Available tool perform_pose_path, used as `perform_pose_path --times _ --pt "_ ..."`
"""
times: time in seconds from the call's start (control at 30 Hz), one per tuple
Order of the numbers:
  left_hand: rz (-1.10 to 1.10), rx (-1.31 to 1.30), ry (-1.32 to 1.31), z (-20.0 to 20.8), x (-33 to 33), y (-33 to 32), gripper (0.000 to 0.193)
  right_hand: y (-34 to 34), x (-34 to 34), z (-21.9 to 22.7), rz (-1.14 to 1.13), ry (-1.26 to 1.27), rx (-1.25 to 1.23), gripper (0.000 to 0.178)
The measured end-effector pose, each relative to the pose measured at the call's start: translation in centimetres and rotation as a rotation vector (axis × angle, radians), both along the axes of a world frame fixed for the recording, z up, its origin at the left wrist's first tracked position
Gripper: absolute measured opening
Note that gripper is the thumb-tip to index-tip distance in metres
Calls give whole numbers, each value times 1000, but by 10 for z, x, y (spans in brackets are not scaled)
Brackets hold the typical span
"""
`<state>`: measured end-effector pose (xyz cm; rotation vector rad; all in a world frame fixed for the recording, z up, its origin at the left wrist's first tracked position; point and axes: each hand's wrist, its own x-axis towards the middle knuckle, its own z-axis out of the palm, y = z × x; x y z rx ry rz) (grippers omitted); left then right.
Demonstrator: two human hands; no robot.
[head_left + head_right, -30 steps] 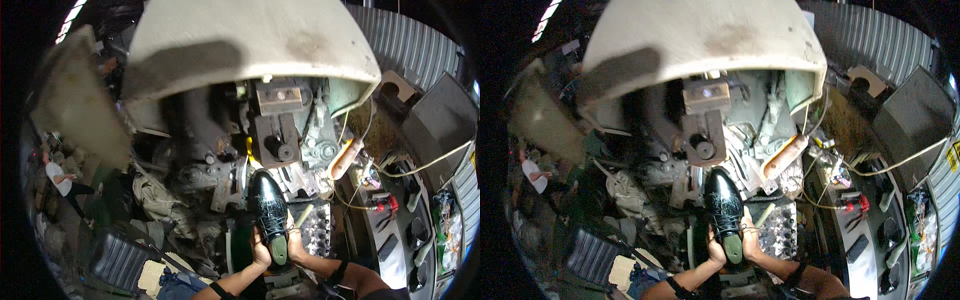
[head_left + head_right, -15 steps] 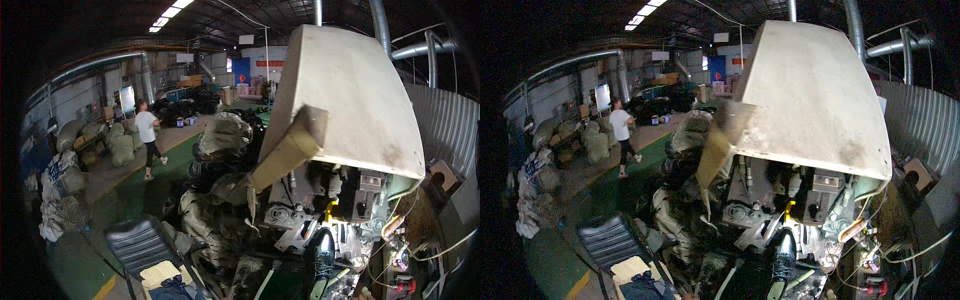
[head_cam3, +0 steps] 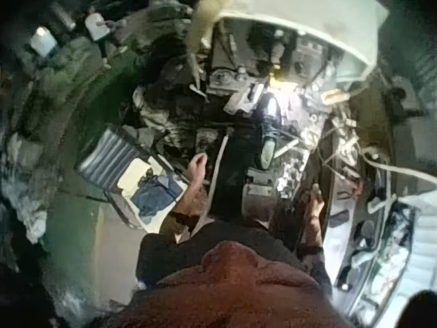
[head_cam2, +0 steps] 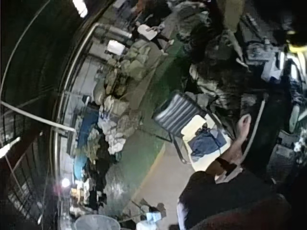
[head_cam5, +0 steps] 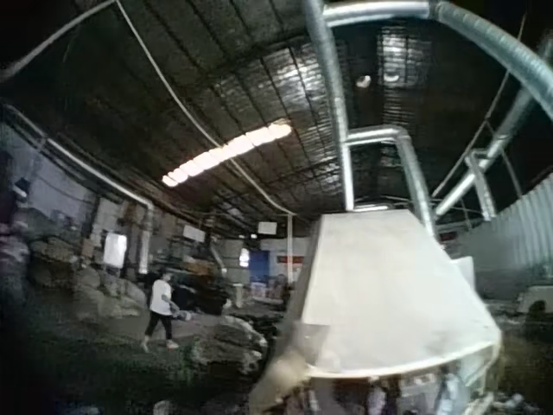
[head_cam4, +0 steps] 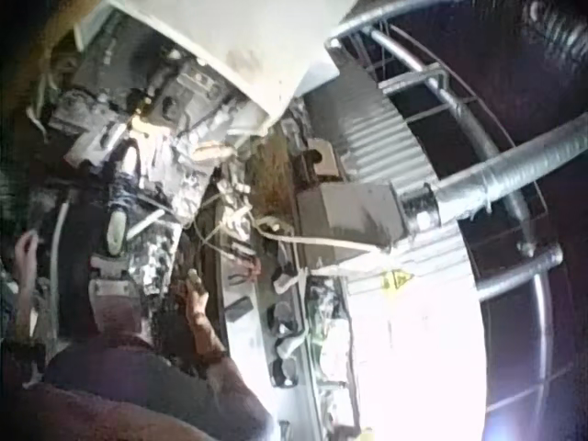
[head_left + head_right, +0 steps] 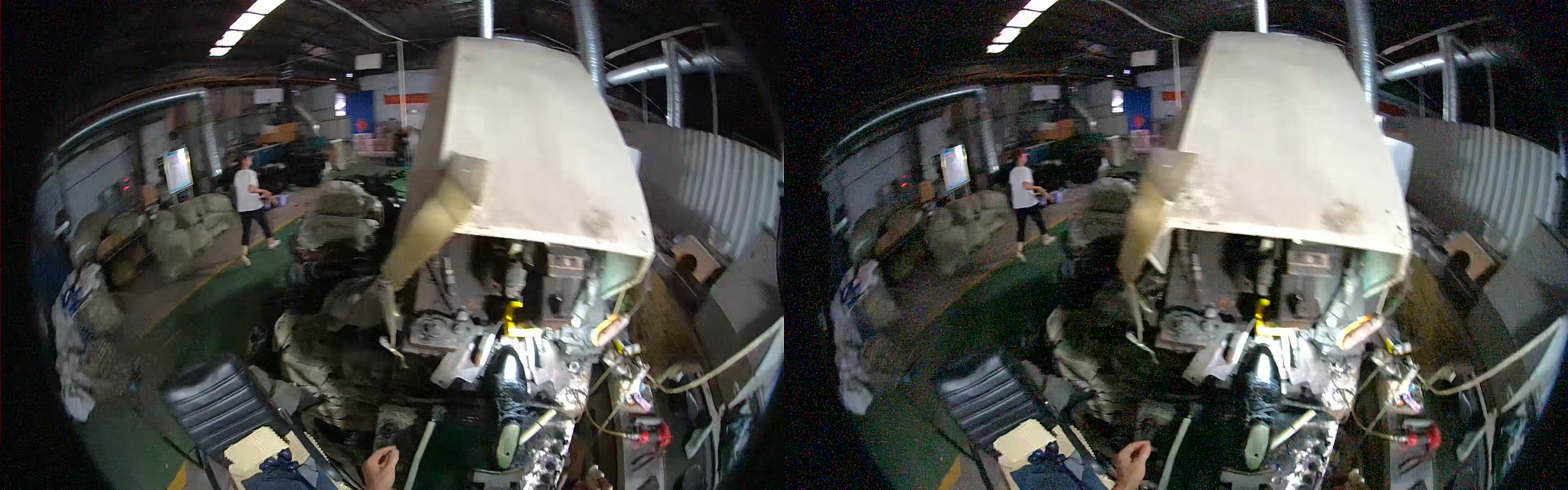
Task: The recorder is assembling and inspecting shoe components, utilizing a conveyor belt and industrial pressing machinery in a shoe factory.
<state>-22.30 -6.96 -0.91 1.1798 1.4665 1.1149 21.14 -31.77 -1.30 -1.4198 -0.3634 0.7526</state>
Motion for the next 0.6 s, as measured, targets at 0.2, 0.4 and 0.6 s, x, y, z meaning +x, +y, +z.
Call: perform_pose_path --times 0.2,0.4,0.6 --pt "-376 779 -106 181 108 -53 22 7 -3 23 -198 216 58 39" --pt "-1267 1373 15 215 247 -163 47 -31 -60 131 89 1029 642 68" --pt "-1304 1220 346 246 312 -245 46 -122 -12 38 53 1056 618 57"
